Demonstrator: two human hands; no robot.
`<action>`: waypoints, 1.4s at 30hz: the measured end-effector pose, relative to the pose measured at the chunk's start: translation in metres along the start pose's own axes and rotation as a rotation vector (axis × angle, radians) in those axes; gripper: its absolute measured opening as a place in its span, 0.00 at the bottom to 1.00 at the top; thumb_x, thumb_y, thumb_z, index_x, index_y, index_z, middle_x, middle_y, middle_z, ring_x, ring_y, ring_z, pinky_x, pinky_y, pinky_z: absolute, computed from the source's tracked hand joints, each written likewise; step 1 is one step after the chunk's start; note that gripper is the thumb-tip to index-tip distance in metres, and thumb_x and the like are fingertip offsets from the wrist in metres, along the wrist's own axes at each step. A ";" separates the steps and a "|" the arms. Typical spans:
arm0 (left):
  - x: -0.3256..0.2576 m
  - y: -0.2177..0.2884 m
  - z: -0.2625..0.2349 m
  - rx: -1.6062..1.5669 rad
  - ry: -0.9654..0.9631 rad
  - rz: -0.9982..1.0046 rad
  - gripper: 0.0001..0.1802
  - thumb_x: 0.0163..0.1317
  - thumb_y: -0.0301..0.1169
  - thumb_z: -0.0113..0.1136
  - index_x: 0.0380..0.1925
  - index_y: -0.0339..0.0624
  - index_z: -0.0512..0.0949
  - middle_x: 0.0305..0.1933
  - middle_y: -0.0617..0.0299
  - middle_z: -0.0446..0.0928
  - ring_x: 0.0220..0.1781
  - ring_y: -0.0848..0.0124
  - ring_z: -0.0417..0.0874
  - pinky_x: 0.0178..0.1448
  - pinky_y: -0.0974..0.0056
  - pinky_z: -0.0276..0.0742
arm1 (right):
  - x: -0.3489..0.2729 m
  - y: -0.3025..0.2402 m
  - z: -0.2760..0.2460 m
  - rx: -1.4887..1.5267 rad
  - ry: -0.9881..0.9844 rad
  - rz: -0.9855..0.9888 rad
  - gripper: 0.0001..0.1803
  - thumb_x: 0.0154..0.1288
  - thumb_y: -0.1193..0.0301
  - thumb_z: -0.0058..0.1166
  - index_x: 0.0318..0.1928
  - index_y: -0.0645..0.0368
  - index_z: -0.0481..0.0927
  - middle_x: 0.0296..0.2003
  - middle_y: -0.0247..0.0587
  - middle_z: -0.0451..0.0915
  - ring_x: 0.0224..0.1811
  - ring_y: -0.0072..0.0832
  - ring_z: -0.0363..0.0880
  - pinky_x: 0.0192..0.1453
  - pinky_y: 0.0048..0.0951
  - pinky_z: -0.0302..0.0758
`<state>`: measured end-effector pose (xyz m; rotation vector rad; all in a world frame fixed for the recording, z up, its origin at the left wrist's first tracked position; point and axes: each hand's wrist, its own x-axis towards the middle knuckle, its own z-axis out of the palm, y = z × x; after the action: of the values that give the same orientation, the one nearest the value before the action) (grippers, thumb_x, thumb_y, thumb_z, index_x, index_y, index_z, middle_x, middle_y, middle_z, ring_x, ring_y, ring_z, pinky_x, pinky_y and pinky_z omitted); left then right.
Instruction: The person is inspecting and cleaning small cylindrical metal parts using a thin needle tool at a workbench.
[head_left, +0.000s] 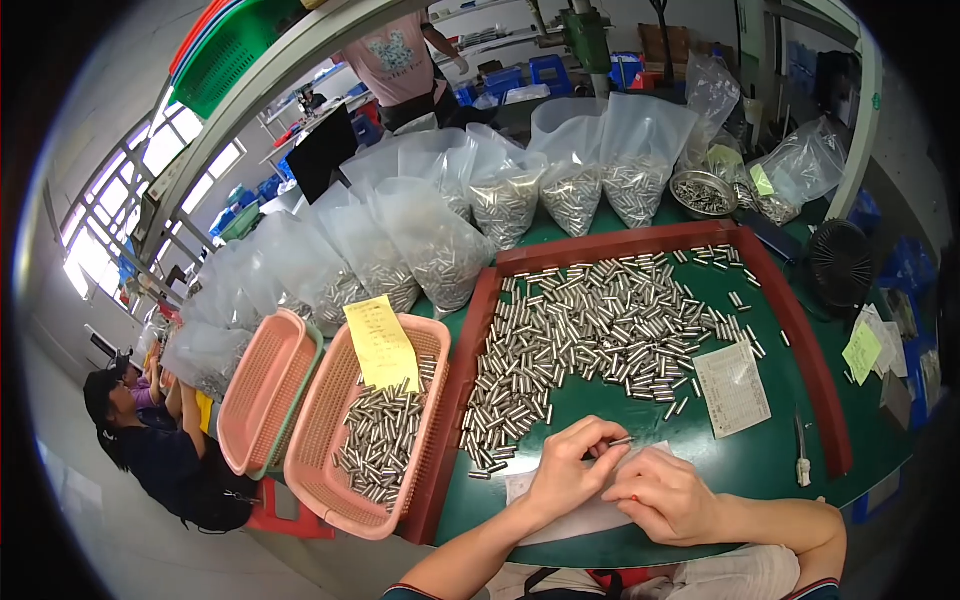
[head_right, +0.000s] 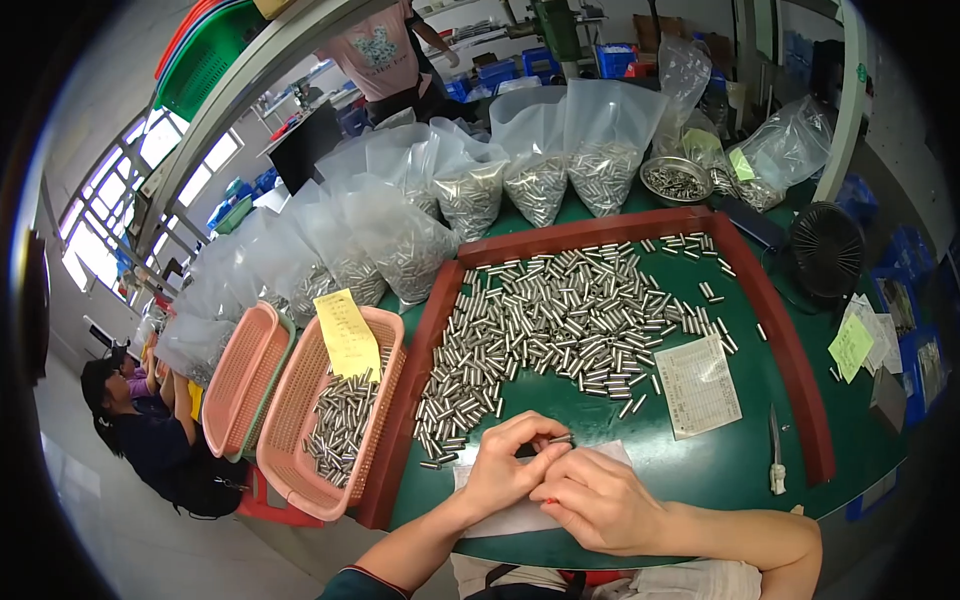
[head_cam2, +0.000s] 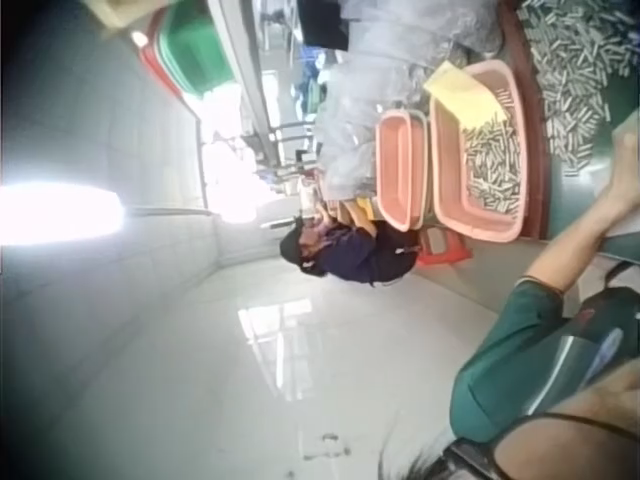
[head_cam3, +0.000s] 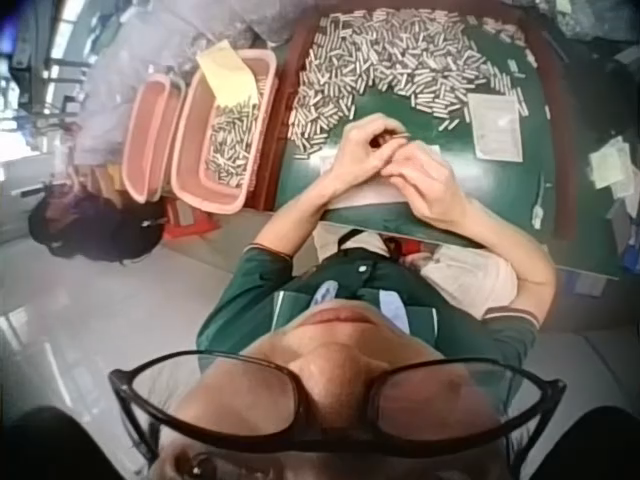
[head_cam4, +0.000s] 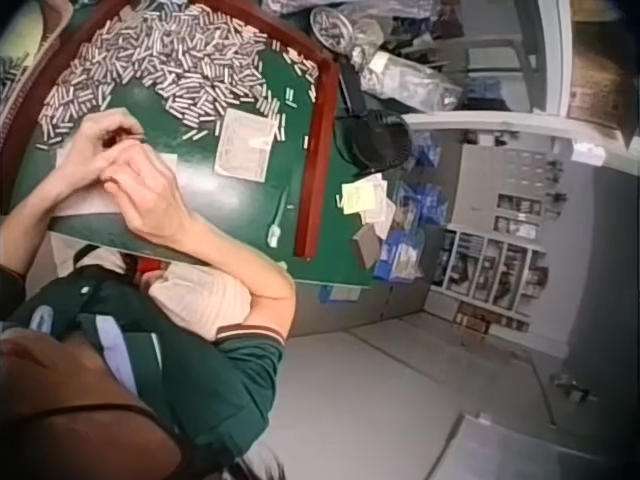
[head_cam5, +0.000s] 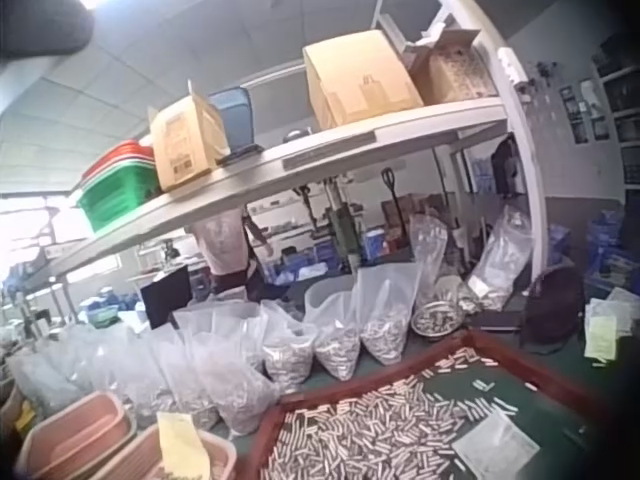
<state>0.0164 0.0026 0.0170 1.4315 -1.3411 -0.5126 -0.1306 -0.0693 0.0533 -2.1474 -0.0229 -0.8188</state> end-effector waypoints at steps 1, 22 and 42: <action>0.001 0.000 0.000 0.011 0.008 0.020 0.07 0.51 0.22 0.61 0.32 0.35 0.77 0.27 0.59 0.75 0.22 0.74 0.73 0.27 0.71 0.71 | 0.002 -0.003 -0.006 -0.162 -0.020 -0.054 0.05 0.51 0.75 0.58 0.28 0.61 0.75 0.23 0.40 0.71 0.23 0.35 0.71 0.27 0.30 0.69; -0.007 0.002 0.005 -0.003 -0.067 -0.162 0.08 0.51 0.21 0.62 0.32 0.33 0.77 0.30 0.61 0.77 0.29 0.78 0.76 0.34 0.74 0.74 | -0.022 0.003 -0.017 -0.005 0.447 -0.029 0.08 0.64 0.71 0.46 0.33 0.63 0.74 0.23 0.42 0.78 0.20 0.28 0.74 0.23 0.25 0.71; -0.001 -0.015 0.005 -0.326 -0.040 -0.402 0.08 0.56 0.18 0.58 0.37 0.31 0.74 0.33 0.63 0.76 0.31 0.80 0.76 0.38 0.75 0.75 | -0.022 0.034 -0.025 -0.301 0.332 -0.315 0.09 0.60 0.65 0.53 0.32 0.58 0.74 0.23 0.37 0.75 0.21 0.31 0.75 0.23 0.25 0.68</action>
<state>0.0188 -0.0010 0.0017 1.4208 -0.9442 -0.9804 -0.1521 -0.1037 0.0290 -2.2888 -0.0715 -1.4331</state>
